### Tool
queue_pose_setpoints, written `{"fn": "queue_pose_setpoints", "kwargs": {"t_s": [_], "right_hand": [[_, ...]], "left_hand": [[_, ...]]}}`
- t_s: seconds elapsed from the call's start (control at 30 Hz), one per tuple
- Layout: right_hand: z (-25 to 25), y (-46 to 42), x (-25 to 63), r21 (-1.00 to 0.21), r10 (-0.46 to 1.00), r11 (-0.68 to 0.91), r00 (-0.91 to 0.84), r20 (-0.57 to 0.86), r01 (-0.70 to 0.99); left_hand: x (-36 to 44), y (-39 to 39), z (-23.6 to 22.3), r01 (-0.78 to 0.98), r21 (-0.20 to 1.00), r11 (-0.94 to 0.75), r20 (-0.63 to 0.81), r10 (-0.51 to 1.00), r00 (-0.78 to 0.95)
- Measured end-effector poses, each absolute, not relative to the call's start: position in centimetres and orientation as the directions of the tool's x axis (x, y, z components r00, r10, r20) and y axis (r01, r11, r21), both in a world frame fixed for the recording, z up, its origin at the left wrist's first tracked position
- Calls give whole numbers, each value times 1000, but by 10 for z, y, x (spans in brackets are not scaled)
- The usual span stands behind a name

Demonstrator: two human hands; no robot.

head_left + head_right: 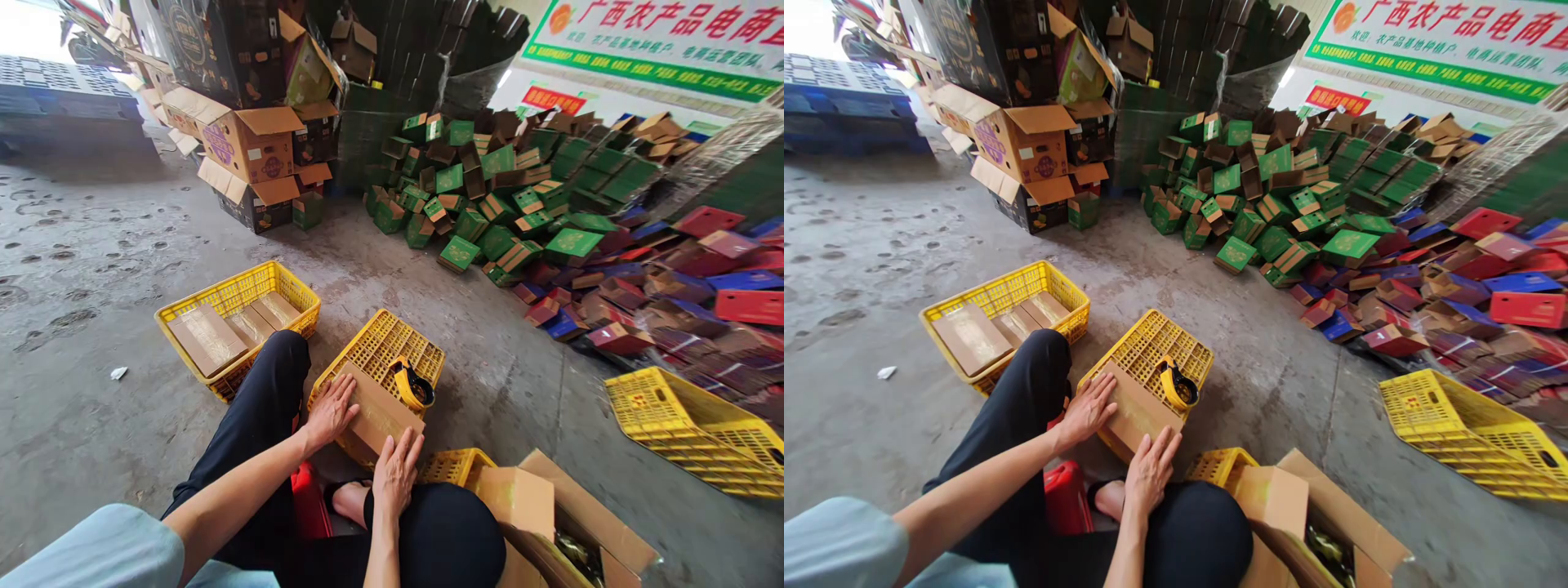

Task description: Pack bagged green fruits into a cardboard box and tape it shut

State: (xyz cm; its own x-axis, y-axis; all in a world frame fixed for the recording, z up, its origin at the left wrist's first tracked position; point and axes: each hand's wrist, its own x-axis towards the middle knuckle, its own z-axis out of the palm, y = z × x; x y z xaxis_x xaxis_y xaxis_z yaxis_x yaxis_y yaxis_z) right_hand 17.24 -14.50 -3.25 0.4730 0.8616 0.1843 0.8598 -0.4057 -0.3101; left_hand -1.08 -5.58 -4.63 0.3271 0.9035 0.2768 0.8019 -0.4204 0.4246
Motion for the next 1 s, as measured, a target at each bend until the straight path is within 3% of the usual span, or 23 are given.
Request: {"fn": "queue_pose_setpoints", "kwargs": {"t_s": [0.2,0.33,0.5,0.63,0.8,1.0], "right_hand": [[-32,-143,175,-306,847,-419,489,208,855],[-24,-134,150,-228,865,-414,459,201,881],[-19,-108,76,-220,997,-51,64,52,974],[-18,-95,50,-245,999,45,-42,19,968],[-10,-101,72,-252,999,-18,25,28,967],[-8,-120,108,-185,985,-169,173,5,968]], "left_hand": [[-16,-53,-58,791,409,-455,255,889,379],[-28,-46,-59,720,506,-475,218,878,426],[-43,-36,-45,618,690,-377,148,909,389],[-48,-29,-36,547,776,-313,122,926,358],[-47,-29,-41,518,804,-292,78,915,395],[-44,-38,-51,582,714,-390,114,884,453]]}}
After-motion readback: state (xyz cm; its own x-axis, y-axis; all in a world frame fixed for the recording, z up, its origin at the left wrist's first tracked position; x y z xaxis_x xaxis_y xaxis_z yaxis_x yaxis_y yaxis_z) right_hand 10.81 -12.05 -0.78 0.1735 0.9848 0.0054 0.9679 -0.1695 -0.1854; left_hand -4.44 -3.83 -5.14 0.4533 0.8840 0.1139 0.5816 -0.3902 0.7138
